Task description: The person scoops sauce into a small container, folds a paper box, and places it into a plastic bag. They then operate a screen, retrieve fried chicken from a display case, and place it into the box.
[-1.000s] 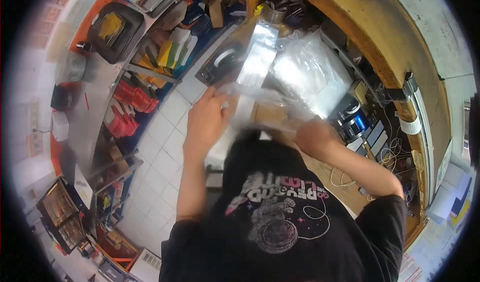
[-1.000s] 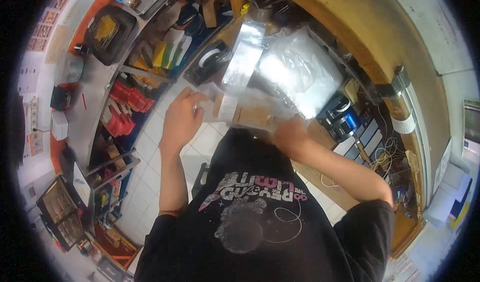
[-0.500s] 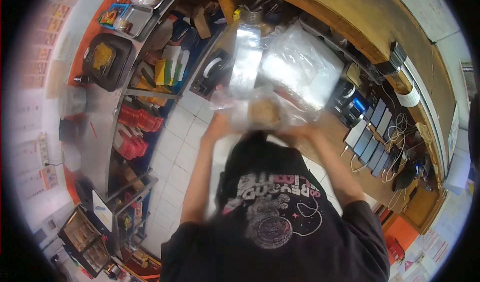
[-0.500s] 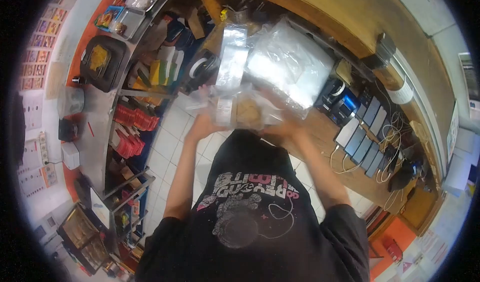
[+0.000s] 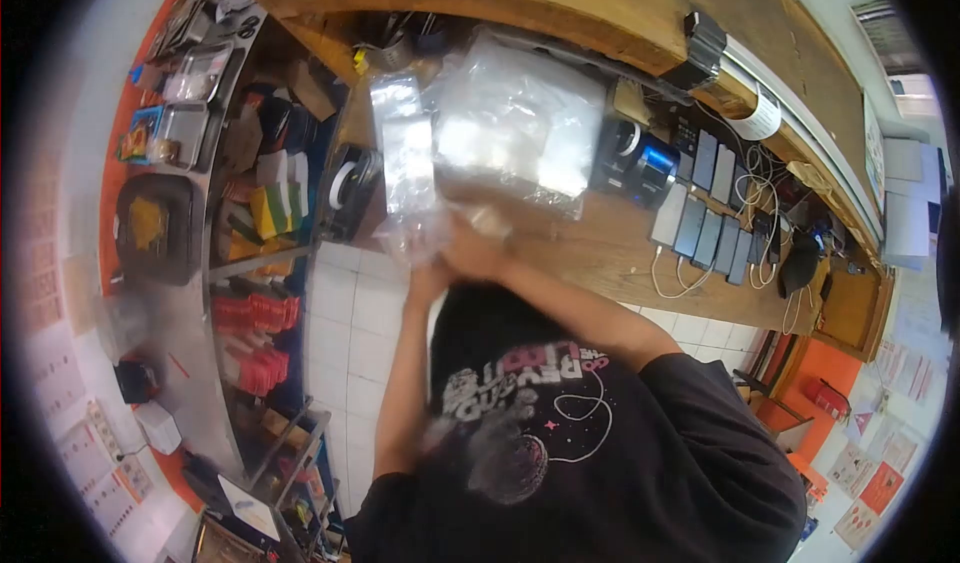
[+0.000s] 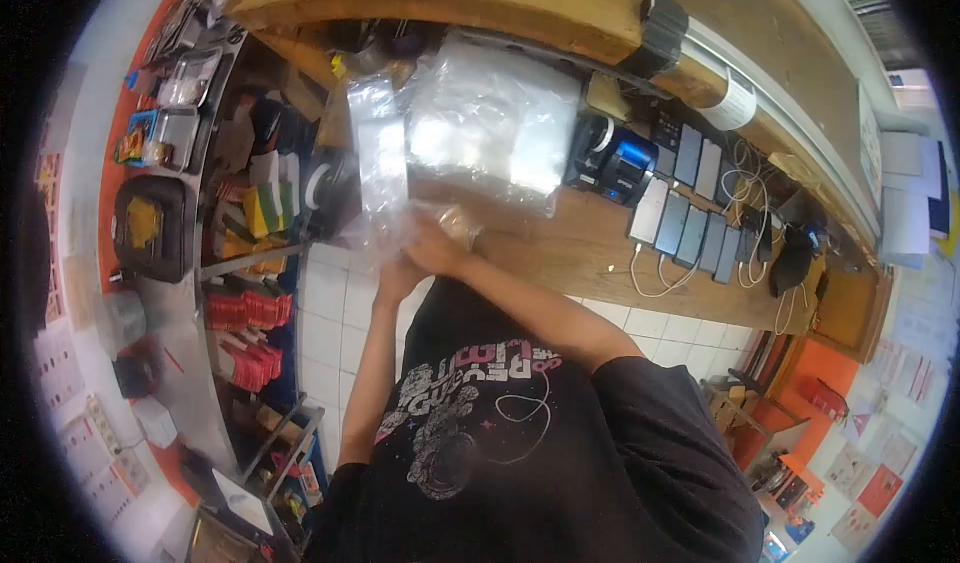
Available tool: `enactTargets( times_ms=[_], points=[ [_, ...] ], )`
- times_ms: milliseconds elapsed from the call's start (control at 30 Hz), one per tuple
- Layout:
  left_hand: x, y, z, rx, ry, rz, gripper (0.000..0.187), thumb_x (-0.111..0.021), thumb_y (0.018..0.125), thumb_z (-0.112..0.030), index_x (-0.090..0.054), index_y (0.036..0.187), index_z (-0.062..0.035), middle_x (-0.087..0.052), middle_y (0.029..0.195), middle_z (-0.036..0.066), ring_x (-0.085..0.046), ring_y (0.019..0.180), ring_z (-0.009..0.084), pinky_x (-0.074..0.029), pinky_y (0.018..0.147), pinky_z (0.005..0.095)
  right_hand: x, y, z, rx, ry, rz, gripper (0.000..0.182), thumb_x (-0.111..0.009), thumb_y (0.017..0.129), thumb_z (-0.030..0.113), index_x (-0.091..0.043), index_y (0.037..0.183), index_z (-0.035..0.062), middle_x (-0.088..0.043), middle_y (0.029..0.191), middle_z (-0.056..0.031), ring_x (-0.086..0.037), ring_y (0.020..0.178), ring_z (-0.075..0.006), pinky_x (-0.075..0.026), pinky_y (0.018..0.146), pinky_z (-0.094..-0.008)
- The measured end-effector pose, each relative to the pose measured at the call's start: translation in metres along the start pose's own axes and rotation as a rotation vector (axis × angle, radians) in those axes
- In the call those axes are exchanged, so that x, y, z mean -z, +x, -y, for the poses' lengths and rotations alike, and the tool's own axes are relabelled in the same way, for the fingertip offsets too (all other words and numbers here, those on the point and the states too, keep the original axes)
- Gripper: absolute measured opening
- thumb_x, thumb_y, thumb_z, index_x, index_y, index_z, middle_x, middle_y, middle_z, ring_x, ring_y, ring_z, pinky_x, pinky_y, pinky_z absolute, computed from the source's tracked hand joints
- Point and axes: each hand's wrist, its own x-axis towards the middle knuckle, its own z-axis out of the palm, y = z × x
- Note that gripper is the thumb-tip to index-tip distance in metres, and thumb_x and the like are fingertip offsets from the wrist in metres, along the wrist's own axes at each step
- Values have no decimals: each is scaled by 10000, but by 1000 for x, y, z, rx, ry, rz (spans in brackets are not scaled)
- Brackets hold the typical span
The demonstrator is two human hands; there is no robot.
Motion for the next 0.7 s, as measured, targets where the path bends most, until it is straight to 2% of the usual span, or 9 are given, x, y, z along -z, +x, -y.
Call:
enactTargets(
  times_ms=[67, 133, 233, 333, 367, 433, 533, 633, 700],
  points=[
    [-36, -6, 19, 16, -88, -50, 665, -691, 870, -320, -441, 1421, -45, -483, 1419, 170, -427, 1341, 312, -319, 1139, 435, 20, 15, 17, -2, -72, -15, 449, -574, 828, 149, -575, 1233, -46, -522, 1297, -245, -435, 1272, -400, -326, 1111, -485],
    [-69, -8, 32, 78, -257, -135, 611, -692, 851, -306, -493, 1367, -46, -502, 1387, 183, -416, 1339, 329, -288, 1150, 444, 105, 57, 86, -36, 37, 684, 474, -564, 869, 194, -534, 1315, 34, -515, 1367, -194, -426, 1310, -378, -300, 1117, -527],
    [-92, 1, 38, 179, -517, -270, 535, -692, 822, -286, -572, 1285, -48, -531, 1338, 202, -400, 1337, 355, -242, 1167, 458, 114, 47, 50, 142, 123, 704, 416, -602, 820, 152, -596, 1223, 52, -556, 1302, -168, -518, 1195, -348, -382, 1052, -506],
    [-100, 6, 35, 184, -844, -299, 515, -662, 850, -267, -551, 1303, -48, -546, 1322, 176, -449, 1297, 338, -283, 1149, 455, 185, 45, -39, -284, 227, 520, 286, -616, 889, 161, -648, 1133, 15, -654, 1189, -124, -633, 1029, -281, -504, 883, -375],
    [-103, 3, 31, 185, -1000, -302, 506, -647, 864, -258, -541, 1312, -48, -554, 1314, 162, -473, 1277, 330, -304, 1141, 453, 206, 36, -98, -179, 304, 111, 261, -596, 883, 119, -663, 1114, 20, -697, 1080, -145, -673, 949, -312, -536, 792, -382],
    [-89, -1, 24, 141, -341, -265, 515, -640, 876, -252, -527, 1328, -34, -557, 1323, 158, -491, 1265, 335, -317, 1141, 450, 269, 44, -129, -669, -372, -426, 202, -616, 853, 151, -689, 999, 32, -692, 876, -223, -679, 813, -390, -537, 713, -459],
    [-36, 22, 0, -42, -260, -97, 523, -633, 897, -231, -499, 1387, -107, -581, 1334, 54, -523, 1252, 226, -345, 1116, 373, 300, 13, -242, -591, -852, -532, 346, -621, 856, 310, -665, 1103, 72, -683, 1070, -210, -662, 988, -367, -510, 882, -466],
    [-51, 25, -12, -84, -224, -247, 436, -646, 862, -195, -598, 1279, -75, -615, 1278, 107, -529, 1241, 234, -325, 1128, 361, 318, 40, -181, -684, -882, -362, 351, -590, 859, 318, -682, 1096, 77, -687, 1050, -206, -661, 1001, -361, -496, 916, -463],
    [-71, 23, -23, 314, -1076, -229, 398, -609, 873, -226, -605, 1236, -64, -557, 1325, 150, -475, 1267, 370, -299, 1112, 550, 318, 43, -198, -791, -882, -277, 331, -575, 863, 295, -689, 1087, 79, -691, 1041, -195, -668, 986, -351, -508, 895, -457]
  ],
)
